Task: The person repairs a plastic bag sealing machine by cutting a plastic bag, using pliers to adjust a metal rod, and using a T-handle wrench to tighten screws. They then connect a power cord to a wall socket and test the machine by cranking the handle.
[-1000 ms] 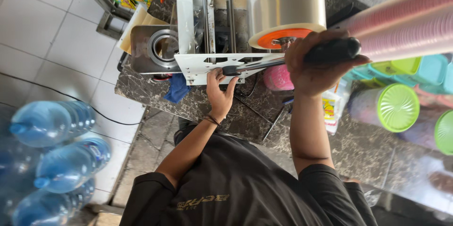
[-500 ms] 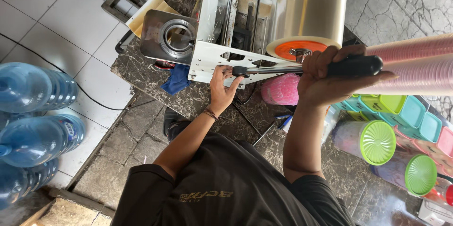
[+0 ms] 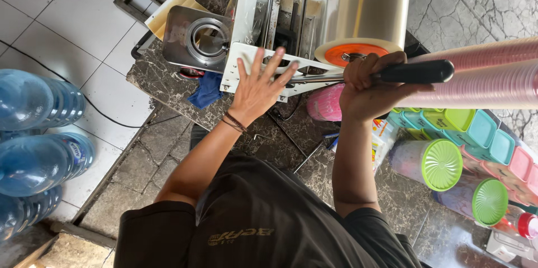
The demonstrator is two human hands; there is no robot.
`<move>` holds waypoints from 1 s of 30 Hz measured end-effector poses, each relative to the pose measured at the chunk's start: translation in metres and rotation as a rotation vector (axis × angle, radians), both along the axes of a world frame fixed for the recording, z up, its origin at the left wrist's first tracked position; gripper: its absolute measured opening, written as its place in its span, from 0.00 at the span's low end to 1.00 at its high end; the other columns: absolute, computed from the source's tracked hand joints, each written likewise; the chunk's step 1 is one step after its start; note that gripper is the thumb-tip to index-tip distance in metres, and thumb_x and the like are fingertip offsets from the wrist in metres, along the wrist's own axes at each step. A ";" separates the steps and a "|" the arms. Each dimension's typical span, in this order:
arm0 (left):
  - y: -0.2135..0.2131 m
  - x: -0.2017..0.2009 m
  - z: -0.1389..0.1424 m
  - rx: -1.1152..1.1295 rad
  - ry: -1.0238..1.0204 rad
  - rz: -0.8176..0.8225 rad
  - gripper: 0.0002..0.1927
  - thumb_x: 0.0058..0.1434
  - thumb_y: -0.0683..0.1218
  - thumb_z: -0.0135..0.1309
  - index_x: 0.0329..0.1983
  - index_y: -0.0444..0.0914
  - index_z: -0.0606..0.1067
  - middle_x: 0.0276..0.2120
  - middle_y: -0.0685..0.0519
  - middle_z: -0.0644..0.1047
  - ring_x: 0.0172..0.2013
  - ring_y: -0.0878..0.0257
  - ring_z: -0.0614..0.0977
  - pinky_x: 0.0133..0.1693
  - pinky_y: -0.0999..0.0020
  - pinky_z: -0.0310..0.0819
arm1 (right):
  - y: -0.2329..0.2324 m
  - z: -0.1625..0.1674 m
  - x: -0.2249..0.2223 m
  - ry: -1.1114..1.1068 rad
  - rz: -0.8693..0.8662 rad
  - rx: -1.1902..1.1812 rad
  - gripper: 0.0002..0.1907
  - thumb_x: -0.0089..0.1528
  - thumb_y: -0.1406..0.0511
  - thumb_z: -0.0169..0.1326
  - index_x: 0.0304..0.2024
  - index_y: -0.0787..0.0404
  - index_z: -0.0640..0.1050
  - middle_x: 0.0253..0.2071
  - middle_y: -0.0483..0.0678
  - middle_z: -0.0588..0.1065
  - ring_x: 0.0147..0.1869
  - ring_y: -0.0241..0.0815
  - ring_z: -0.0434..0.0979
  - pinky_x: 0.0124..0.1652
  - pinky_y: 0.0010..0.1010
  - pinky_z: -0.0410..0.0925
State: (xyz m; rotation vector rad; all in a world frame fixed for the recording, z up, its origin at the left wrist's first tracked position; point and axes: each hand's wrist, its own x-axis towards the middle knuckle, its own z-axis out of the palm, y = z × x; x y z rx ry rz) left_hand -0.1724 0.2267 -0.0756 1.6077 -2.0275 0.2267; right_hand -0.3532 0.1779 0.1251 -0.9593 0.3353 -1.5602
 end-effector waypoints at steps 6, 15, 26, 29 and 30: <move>0.001 0.000 0.025 -0.082 0.014 -0.014 0.44 0.63 0.50 0.63 0.80 0.60 0.58 0.79 0.55 0.48 0.78 0.43 0.39 0.61 0.09 0.33 | -0.002 -0.018 -0.007 0.002 -0.051 -0.004 0.42 0.60 0.28 0.30 0.33 0.60 0.62 0.15 0.43 0.51 0.16 0.33 0.43 0.18 0.27 0.41; -0.001 0.002 0.029 -0.143 0.026 0.009 0.46 0.64 0.52 0.64 0.80 0.61 0.55 0.80 0.57 0.47 0.79 0.47 0.36 0.62 0.09 0.29 | 0.010 -0.051 -0.016 0.042 0.001 -0.027 0.44 0.59 0.27 0.28 0.33 0.60 0.61 0.15 0.42 0.52 0.17 0.32 0.45 0.20 0.27 0.43; 0.072 -0.010 -0.056 0.003 0.182 -0.217 0.24 0.67 0.49 0.62 0.63 0.40 0.70 0.63 0.46 0.69 0.67 0.49 0.69 0.70 0.28 0.45 | 0.109 -0.245 -0.030 1.454 -0.417 -0.371 0.07 0.64 0.72 0.55 0.44 0.59 0.76 0.39 0.52 0.78 0.41 0.51 0.79 0.39 0.38 0.74; 0.105 -0.018 -0.085 0.346 0.243 -0.289 0.21 0.61 0.47 0.63 0.55 0.37 0.72 0.53 0.46 0.73 0.57 0.50 0.74 0.68 0.37 0.57 | 0.130 -0.286 -0.027 1.806 0.081 -0.285 0.12 0.57 0.72 0.56 0.44 0.69 0.75 0.45 0.59 0.72 0.50 0.54 0.76 0.45 0.40 0.74; 0.110 -0.021 -0.092 0.420 0.251 -0.284 0.21 0.58 0.47 0.63 0.52 0.36 0.72 0.48 0.45 0.74 0.53 0.47 0.75 0.64 0.42 0.61 | 0.135 -0.297 -0.026 1.851 0.037 -0.303 0.15 0.54 0.72 0.57 0.44 0.69 0.75 0.46 0.60 0.72 0.49 0.55 0.76 0.44 0.40 0.74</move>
